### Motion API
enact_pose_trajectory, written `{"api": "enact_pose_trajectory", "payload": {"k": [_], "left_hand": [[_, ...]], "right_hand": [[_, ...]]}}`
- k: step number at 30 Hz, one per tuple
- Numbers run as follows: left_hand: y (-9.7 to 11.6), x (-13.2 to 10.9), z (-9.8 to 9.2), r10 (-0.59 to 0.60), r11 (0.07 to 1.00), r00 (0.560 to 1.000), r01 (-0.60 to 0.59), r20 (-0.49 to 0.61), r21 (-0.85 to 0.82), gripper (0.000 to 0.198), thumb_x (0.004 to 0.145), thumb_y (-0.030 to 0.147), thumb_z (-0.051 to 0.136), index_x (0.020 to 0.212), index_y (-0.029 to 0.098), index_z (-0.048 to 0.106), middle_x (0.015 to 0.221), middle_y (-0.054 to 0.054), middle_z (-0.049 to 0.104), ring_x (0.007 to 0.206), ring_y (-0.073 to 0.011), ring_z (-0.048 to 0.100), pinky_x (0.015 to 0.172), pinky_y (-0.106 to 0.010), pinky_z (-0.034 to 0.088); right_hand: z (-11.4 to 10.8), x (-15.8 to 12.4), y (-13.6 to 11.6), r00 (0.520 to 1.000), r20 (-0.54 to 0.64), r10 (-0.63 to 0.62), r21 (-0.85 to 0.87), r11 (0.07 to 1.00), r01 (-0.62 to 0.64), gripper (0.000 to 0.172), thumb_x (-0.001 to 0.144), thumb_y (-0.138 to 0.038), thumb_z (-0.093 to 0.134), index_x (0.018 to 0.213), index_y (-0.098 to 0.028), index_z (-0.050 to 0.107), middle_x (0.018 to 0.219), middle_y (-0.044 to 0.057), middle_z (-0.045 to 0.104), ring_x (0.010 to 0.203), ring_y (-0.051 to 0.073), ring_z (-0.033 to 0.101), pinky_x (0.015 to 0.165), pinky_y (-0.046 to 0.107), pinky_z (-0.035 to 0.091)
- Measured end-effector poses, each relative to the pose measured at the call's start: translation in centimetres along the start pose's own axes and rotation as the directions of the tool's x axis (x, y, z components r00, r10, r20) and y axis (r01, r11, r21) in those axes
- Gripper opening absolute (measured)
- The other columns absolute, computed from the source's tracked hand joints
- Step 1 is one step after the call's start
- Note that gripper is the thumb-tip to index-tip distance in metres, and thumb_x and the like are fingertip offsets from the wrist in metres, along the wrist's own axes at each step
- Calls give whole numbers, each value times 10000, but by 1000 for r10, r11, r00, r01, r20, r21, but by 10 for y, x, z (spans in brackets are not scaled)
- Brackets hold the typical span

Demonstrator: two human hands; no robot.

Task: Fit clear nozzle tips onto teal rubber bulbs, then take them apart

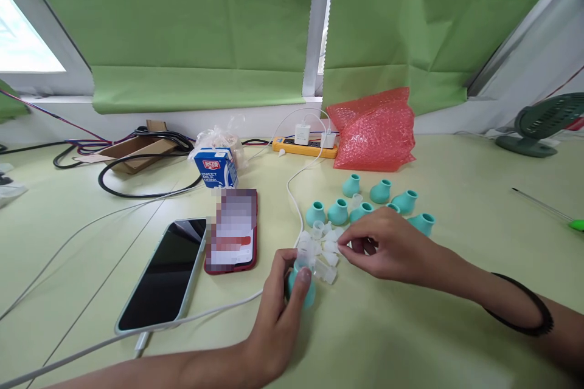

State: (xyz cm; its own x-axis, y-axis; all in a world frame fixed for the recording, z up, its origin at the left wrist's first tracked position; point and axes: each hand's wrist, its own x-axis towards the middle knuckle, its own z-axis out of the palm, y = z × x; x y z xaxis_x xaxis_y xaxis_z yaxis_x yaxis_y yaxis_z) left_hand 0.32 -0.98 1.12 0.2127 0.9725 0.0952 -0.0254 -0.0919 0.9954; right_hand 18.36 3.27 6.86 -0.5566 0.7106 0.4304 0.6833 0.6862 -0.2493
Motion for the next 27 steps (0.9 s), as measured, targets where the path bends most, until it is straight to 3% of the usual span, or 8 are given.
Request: {"api": "enact_pose_trajectory", "payload": {"k": [3,7,10,14,17,20,27], "left_hand": [[3,2,-2,-94,995,995,93,18,21,239,820,370,435,965,190,495,956,-35,550,925,-170,466,828,-251,355],[2,3,-4,-133,991,990,132,51,9,255,793,389,466,940,195,541,959,-26,575,938,-187,476,847,-260,358],[2,3,-4,-151,988,984,149,90,36,280,790,390,469,971,188,539,973,-30,576,926,-185,482,827,-254,367],[3,2,-4,-149,981,978,128,147,146,285,802,401,446,921,163,547,898,-38,571,847,-174,484,782,-249,380],[2,2,-4,-102,976,974,59,201,210,264,812,390,430,887,164,542,830,-23,558,793,-157,475,740,-237,385],[1,3,-4,-33,979,956,-27,292,200,223,807,352,449,859,154,537,817,-23,558,776,-149,480,725,-235,392],[6,3,-1,41,968,928,-128,370,216,185,750,301,542,816,136,594,796,-52,582,736,-162,516,680,-250,415]], "right_hand": [[8,4,10,980,158,123,-7,992,-124,153,683,-144,523,585,-162,639,429,-23,516,399,65,419,438,203,280],[19,8,17,955,216,203,-33,979,-200,152,701,-155,520,665,-167,667,447,-20,508,420,67,399,457,206,258],[21,9,18,956,213,204,12,977,-211,162,728,-180,509,689,-161,664,452,-19,500,426,69,391,465,208,262],[15,8,9,970,136,200,224,948,-227,274,816,-268,425,669,-136,615,484,-14,487,451,68,392,475,204,293],[12,4,-5,960,233,158,386,891,-240,296,837,-347,399,700,-140,558,547,-16,484,501,70,404,483,188,316],[15,-3,-17,928,368,59,407,887,-218,276,811,-378,437,666,-149,489,569,-25,459,527,68,390,495,181,317],[24,-11,-21,942,327,-73,400,914,-67,296,824,-262,274,547,-165,309,494,-41,307,480,69,282,492,223,264]]}}
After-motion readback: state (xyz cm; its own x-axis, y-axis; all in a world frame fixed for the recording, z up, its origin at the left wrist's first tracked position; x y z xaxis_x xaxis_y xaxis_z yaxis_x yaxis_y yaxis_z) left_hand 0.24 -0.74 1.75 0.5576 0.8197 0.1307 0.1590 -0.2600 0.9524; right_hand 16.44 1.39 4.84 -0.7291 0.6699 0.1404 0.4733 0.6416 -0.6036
